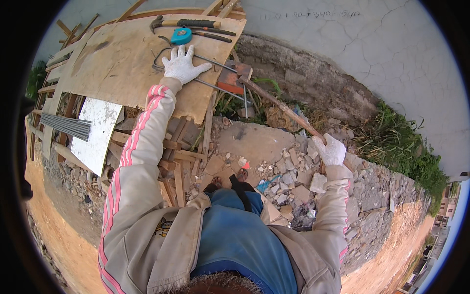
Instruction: The person repeatedly bends metal rods into U-shapes using a crowbar and a wooden workbench. They position each rod, lever it with the crowbar, and then inspect the bent shape before repeating the process.
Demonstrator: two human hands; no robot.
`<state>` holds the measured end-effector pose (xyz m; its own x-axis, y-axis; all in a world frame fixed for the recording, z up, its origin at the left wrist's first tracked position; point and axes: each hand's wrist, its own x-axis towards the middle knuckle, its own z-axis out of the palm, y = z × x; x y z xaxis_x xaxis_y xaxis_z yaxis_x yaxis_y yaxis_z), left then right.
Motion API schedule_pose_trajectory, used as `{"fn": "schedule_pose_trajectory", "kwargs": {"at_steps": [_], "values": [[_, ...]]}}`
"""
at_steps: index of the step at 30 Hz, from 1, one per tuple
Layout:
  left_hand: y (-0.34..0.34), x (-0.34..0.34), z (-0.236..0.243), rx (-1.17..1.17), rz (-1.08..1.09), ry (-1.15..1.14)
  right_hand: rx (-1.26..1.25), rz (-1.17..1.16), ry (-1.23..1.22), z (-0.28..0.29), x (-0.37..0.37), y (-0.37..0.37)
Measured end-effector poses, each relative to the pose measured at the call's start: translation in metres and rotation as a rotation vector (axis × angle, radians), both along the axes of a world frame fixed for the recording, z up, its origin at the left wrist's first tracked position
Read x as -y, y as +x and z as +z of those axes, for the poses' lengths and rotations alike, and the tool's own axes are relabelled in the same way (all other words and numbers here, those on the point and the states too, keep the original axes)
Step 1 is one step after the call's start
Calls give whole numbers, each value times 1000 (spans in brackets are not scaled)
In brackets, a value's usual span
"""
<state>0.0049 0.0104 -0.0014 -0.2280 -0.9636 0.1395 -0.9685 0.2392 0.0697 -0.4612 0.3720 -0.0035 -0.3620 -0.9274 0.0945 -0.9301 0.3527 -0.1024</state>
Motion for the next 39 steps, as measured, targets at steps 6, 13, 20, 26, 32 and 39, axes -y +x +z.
{"fn": "schedule_pose_trajectory", "kwargs": {"at_steps": [6,13,20,26,32,39], "values": [[0,3,-2,-4,-11,13,-13,-89,15,4,-19,28],[2,4,-8,-17,-20,-20,-40,-182,-59,8,-39,71],[3,9,-15,-43,-15,-7,-48,-387,-19,5,-71,156],[5,6,-12,-37,-60,23,-43,-531,4,-8,-86,221],[5,3,1,-58,-50,45,-27,-507,-8,4,-78,221],[5,1,-4,-47,-51,46,7,-539,-96,-7,-89,250]]}}
